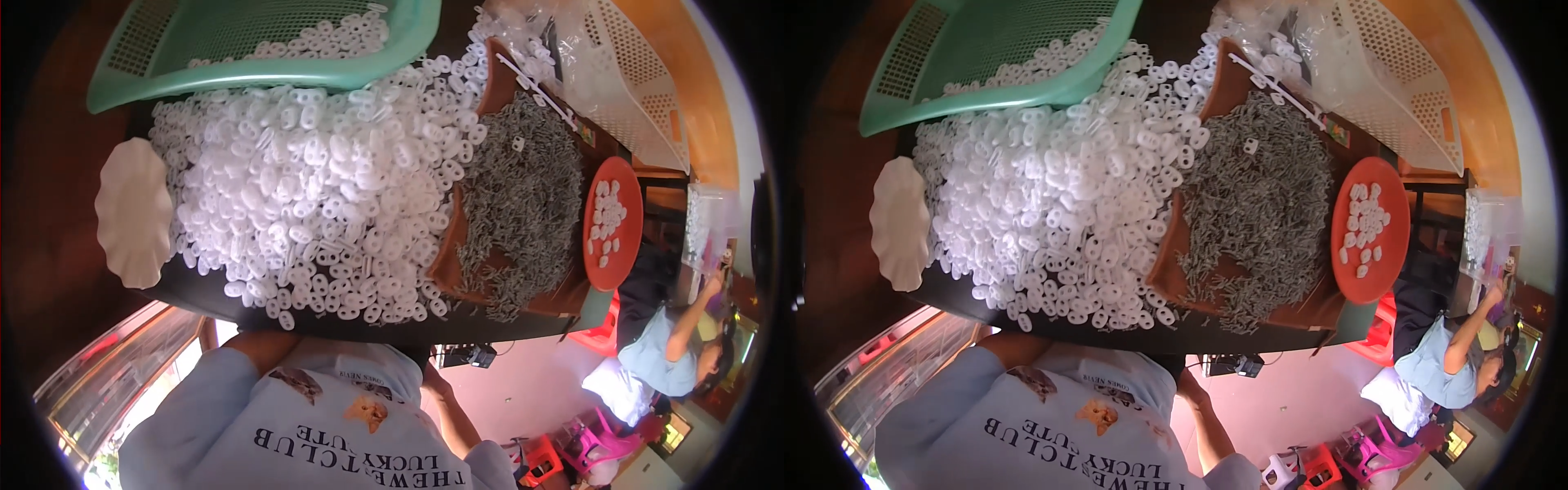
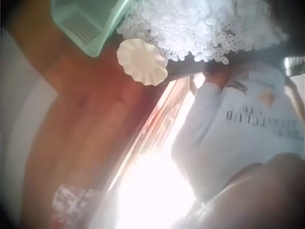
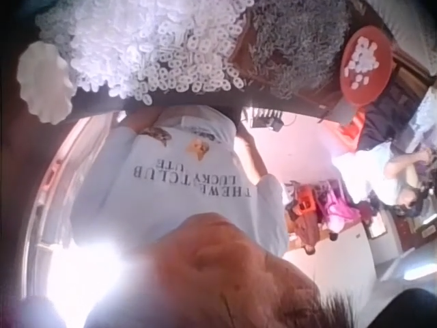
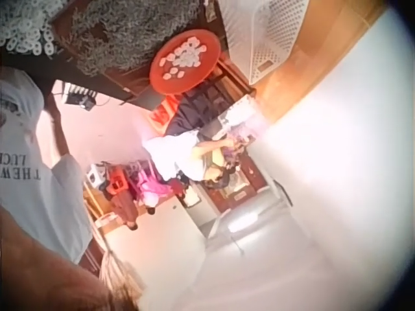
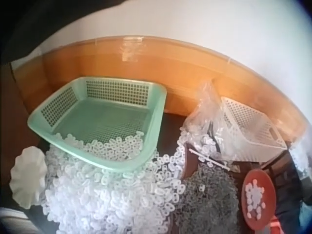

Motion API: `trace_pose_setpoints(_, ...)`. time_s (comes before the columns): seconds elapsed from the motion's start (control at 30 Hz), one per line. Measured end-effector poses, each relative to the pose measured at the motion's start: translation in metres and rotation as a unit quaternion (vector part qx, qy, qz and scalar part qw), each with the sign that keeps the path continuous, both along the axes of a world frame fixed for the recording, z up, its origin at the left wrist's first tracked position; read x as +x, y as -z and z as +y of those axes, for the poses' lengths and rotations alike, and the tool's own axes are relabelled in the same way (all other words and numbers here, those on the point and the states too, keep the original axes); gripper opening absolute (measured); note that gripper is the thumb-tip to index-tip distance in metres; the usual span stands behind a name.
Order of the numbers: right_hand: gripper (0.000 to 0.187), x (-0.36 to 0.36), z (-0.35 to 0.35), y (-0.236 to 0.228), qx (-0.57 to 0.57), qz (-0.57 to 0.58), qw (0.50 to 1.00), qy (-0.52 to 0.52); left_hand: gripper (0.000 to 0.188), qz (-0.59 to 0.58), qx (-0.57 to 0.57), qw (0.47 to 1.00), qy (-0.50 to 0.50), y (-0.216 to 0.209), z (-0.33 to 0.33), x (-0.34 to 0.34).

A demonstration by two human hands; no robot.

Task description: The recorder is manually snapping small plastic components together at a workbench.

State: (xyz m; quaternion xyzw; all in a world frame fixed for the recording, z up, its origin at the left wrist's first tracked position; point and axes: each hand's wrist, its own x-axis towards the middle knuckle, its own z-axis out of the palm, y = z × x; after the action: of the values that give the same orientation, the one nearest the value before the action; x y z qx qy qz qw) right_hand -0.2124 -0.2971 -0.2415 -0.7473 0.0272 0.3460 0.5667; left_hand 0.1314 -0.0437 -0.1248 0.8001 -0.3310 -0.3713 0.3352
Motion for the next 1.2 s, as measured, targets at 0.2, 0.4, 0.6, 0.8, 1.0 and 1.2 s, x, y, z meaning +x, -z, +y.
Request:
trace_pose_setpoints(0.2,0.056,0.035,0.011,-0.057,-0.020,0.051,0.998,0.044,0.043,0.012,0.038,0.998,-0.044,-0.014,0.027,0.002)
trace_pose_setpoints(0.4,0.055,0.071,0.004,-0.056,-0.062,0.053,0.994,-0.072,0.043,0.041,0.067,0.993,-0.086,-0.051,0.035,0.037)
trace_pose_setpoints(0.6,0.054,0.081,-0.028,-0.053,-0.033,0.107,0.986,-0.125,0.043,0.071,0.088,0.985,-0.132,-0.097,0.042,0.057)
trace_pose_setpoints(0.8,0.054,0.161,-0.008,-0.029,-0.033,0.152,0.975,-0.161,0.043,0.090,0.081,0.979,-0.162,-0.076,0.048,0.050)
trace_pose_setpoints(1.0,0.054,0.185,-0.009,-0.024,-0.048,0.185,0.963,-0.189,0.042,0.097,0.060,0.976,-0.188,-0.061,0.057,0.009)
trace_pose_setpoints(1.2,0.054,0.079,-0.069,-0.036,-0.063,0.243,0.945,-0.207,0.042,0.128,0.038,0.970,-0.203,-0.070,0.056,-0.056)
